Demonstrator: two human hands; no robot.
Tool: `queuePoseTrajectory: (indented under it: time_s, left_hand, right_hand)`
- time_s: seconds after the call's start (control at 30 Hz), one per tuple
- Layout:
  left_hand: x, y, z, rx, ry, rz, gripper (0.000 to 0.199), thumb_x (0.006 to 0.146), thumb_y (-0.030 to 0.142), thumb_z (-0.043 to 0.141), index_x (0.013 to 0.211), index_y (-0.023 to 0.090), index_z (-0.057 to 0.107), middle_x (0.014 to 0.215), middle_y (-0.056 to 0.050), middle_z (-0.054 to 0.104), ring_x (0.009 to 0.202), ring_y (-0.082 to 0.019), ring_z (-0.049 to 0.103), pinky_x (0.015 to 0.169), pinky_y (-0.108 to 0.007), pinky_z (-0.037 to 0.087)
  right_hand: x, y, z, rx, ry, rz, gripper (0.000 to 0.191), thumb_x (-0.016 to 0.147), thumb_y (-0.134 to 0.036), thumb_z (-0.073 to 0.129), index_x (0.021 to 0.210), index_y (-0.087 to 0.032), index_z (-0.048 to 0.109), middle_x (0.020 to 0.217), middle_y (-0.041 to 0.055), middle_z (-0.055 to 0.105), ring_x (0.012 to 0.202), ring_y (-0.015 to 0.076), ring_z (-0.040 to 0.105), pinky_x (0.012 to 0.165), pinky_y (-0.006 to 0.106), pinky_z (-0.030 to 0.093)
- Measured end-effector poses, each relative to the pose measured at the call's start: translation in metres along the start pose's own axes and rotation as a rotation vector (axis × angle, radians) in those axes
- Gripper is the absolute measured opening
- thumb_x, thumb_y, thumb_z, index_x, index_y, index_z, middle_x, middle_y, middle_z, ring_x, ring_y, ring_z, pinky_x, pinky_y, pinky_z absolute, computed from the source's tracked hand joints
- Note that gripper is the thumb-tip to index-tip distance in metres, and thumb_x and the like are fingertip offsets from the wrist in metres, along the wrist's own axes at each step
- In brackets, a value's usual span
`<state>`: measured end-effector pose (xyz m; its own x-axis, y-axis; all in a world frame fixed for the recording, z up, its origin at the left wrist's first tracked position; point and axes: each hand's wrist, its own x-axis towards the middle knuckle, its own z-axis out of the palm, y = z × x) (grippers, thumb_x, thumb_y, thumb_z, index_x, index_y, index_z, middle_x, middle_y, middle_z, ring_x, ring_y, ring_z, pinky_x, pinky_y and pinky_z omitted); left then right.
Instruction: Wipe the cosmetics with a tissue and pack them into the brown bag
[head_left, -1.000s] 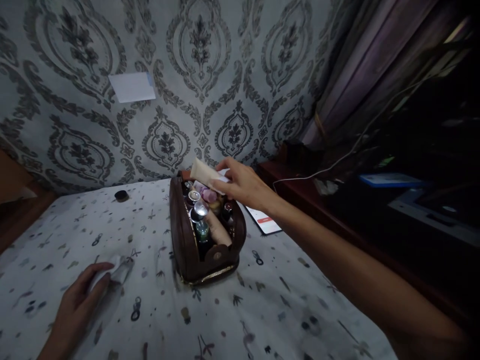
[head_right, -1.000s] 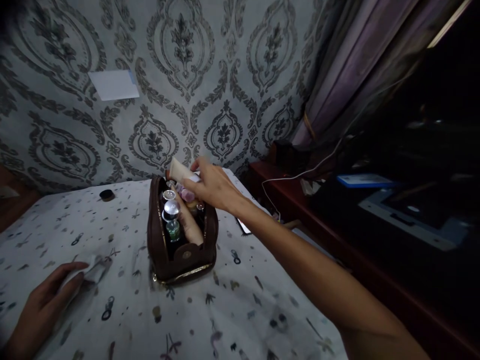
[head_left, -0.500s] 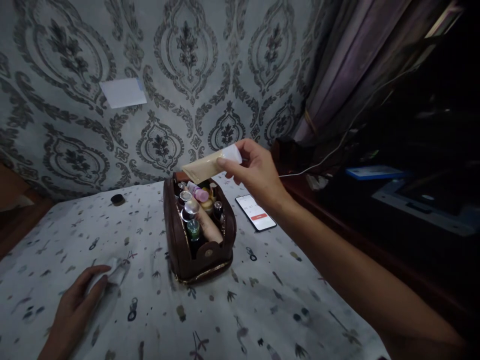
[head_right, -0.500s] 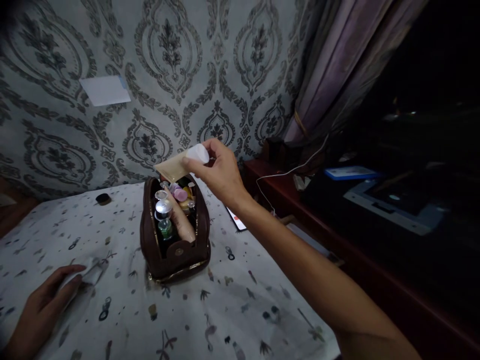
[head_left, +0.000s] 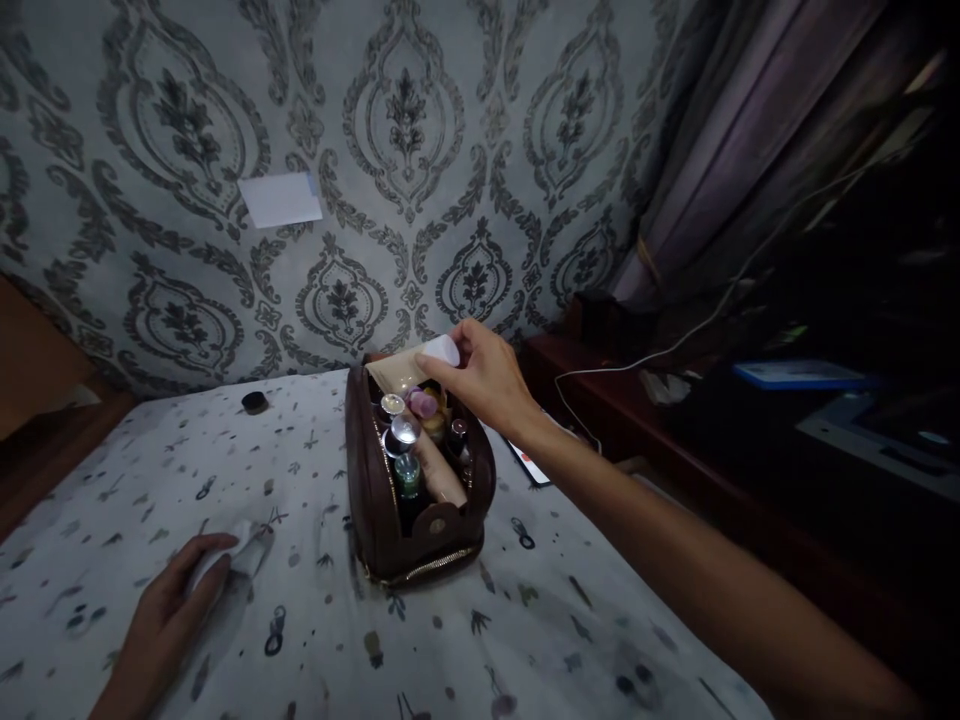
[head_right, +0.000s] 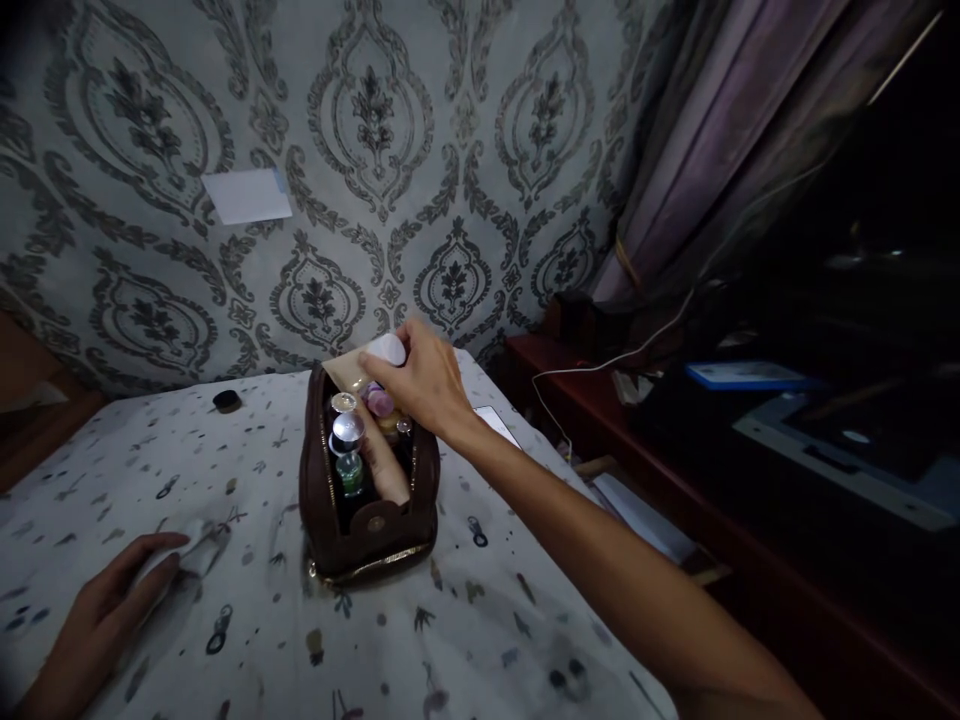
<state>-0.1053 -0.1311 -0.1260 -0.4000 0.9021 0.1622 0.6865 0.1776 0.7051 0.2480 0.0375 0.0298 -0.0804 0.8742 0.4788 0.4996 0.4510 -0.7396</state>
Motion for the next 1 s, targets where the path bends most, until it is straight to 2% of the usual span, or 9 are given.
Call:
queuePoseTrajectory:
  time_s: [0.2, 0.37, 0.47, 0.57, 0.7, 0.77, 0.87, 0.93, 1.0]
  left_hand:
    - [0.0, 0.0, -0.003, 0.01, -0.038, -0.034, 0.053, 0.073, 0.069, 0.056, 0.099, 0.026, 0.071, 0.1, -0.004, 0.076, 0.096, -0.029, 0.071, 0.082, -0.033, 0.056]
    - [0.0, -0.001, -0.003, 0.009, -0.019, -0.001, 0.049, 0.074, 0.067, 0.058, 0.097, 0.026, 0.072, 0.098, -0.003, 0.076, 0.091, -0.027, 0.071, 0.077, -0.031, 0.056]
    - [-0.001, 0.003, -0.004, 0.004, -0.025, 0.011, 0.047, 0.073, 0.065, 0.059, 0.095, 0.025, 0.072, 0.091, -0.002, 0.076, 0.085, -0.026, 0.071, 0.072, -0.03, 0.056]
    - [-0.001, 0.005, -0.005, -0.006, -0.045, 0.005, 0.048, 0.074, 0.065, 0.059, 0.097, 0.025, 0.071, 0.092, -0.002, 0.076, 0.088, -0.026, 0.072, 0.075, -0.03, 0.056]
    - [-0.001, 0.0, -0.005, 0.003, -0.057, -0.009, 0.049, 0.075, 0.066, 0.058, 0.1, 0.026, 0.07, 0.094, -0.002, 0.076, 0.09, -0.027, 0.071, 0.079, -0.032, 0.056]
    - [-0.001, 0.0, -0.006, 0.008, -0.076, -0.008, 0.049, 0.076, 0.065, 0.058, 0.101, 0.026, 0.07, 0.094, -0.002, 0.076, 0.089, -0.026, 0.071, 0.079, -0.032, 0.056]
    - [-0.002, 0.002, -0.006, -0.001, -0.071, -0.003, 0.048, 0.075, 0.065, 0.058, 0.099, 0.026, 0.07, 0.094, -0.002, 0.075, 0.089, -0.026, 0.071, 0.078, -0.031, 0.056]
    - [-0.002, 0.005, -0.005, -0.008, -0.054, -0.023, 0.05, 0.074, 0.067, 0.057, 0.098, 0.025, 0.069, 0.09, -0.002, 0.075, 0.087, -0.026, 0.071, 0.077, -0.031, 0.056]
    - [-0.002, 0.007, -0.004, -0.009, -0.054, -0.043, 0.052, 0.073, 0.068, 0.055, 0.098, 0.025, 0.068, 0.085, -0.001, 0.075, 0.083, -0.026, 0.071, 0.076, -0.032, 0.055]
  right_hand:
    - [0.01, 0.006, 0.007, 0.006, -0.005, 0.001, 0.028, 0.075, -0.044, 0.067, 0.079, -0.023, 0.049, 0.077, -0.0005, 0.06, 0.075, 0.0181, 0.055, 0.066, 0.03, 0.042]
    - [0.032, 0.009, 0.01, 0.009, 0.004, 0.05, 0.029, 0.076, -0.046, 0.067, 0.079, -0.024, 0.049, 0.079, 0.0015, 0.063, 0.078, 0.0203, 0.06, 0.066, 0.031, 0.047]
    - [0.044, 0.007, 0.011, -0.072, -0.021, 0.092, 0.036, 0.077, -0.052, 0.07, 0.074, -0.024, 0.046, 0.075, 0.0033, 0.062, 0.075, 0.0218, 0.061, 0.065, 0.033, 0.048]
    - [0.049, 0.004, 0.015, -0.176, -0.059, 0.14, 0.039, 0.077, -0.055, 0.072, 0.076, -0.023, 0.05, 0.075, 0.0051, 0.063, 0.071, 0.0222, 0.062, 0.065, 0.035, 0.048]
    - [0.048, 0.005, 0.028, -0.116, -0.177, 0.217, 0.041, 0.081, -0.055, 0.071, 0.1, -0.021, 0.058, 0.074, 0.0022, 0.066, 0.057, 0.0181, 0.061, 0.061, 0.033, 0.047]
    - [0.048, 0.005, 0.034, -0.127, -0.254, 0.193, 0.041, 0.083, -0.056, 0.069, 0.103, -0.021, 0.061, 0.071, 0.0009, 0.067, 0.057, 0.0174, 0.062, 0.061, 0.031, 0.046]
    - [0.048, 0.003, 0.041, -0.243, -0.383, 0.076, 0.037, 0.089, -0.057, 0.061, 0.086, -0.021, 0.067, 0.063, 0.0021, 0.065, 0.066, 0.0198, 0.064, 0.062, 0.029, 0.043]
    - [0.049, 0.001, 0.042, -0.303, -0.457, 0.027, 0.041, 0.094, -0.053, 0.054, 0.074, -0.02, 0.068, 0.057, 0.0034, 0.062, 0.068, 0.0211, 0.065, 0.063, 0.029, 0.042]
    - [0.049, -0.002, 0.042, -0.327, -0.501, 0.017, 0.042, 0.097, -0.046, 0.051, 0.071, -0.019, 0.069, 0.053, 0.0032, 0.06, 0.067, 0.0212, 0.066, 0.063, 0.029, 0.042]
